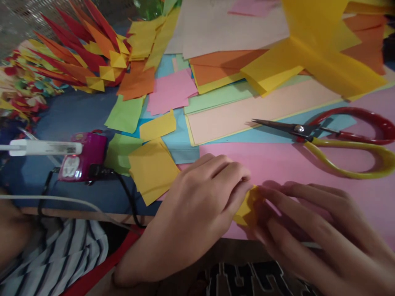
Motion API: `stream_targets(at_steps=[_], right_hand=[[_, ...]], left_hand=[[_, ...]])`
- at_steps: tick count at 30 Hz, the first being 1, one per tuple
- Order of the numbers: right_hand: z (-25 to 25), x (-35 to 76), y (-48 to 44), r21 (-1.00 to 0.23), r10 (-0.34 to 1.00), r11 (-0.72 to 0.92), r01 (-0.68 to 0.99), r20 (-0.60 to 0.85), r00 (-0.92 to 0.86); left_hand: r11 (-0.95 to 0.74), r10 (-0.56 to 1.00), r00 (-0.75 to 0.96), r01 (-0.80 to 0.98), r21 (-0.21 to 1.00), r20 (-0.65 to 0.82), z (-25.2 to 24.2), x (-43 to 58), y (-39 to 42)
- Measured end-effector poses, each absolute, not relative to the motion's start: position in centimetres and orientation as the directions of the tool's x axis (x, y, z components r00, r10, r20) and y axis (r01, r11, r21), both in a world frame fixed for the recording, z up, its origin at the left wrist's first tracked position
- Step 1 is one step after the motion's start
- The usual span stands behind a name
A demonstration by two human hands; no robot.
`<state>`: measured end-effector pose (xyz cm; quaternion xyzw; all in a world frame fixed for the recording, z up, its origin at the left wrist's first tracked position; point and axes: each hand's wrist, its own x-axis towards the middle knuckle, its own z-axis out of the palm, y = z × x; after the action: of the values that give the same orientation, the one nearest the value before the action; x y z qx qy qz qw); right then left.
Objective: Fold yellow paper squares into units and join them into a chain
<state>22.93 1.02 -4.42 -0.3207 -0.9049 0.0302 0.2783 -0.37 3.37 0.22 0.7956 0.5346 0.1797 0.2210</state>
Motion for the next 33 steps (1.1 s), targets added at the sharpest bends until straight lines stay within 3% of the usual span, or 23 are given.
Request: stream_targets(at_steps=[18, 24, 29, 33], right_hand=[[-4.13, 22.62, 0.95, -0.266, 0.622, 0.777, 0.571, 0.466, -0.629], [-4.45, 22.98, 1.01, -0.259, 0.609, 0.788, 0.558, 0.452, -0.652], [-4.9, 23.08, 1.17, -0.265, 0.64, 0.759, 0.595, 0.466, -0.61], [-4.56, 22.23, 1.09, -0.259, 0.636, 0.757, 0.6, 0.504, -0.584]], left_hand=[[-0.319, 0.93, 0.368, 0.785, 0.531, 0.013, 0.48, -0.5, 3.32], [-0.356, 0.918, 0.397, 0.82, 0.448, 0.001, 0.59, -0.18, 3.38], [-0.291, 0.937, 0.347, 0.831, 0.474, -0.034, 0.24, -0.35, 3.57], [-0.279, 0.948, 0.317, 0.798, 0.534, 0.022, -0.27, -0.96, 4.1]])
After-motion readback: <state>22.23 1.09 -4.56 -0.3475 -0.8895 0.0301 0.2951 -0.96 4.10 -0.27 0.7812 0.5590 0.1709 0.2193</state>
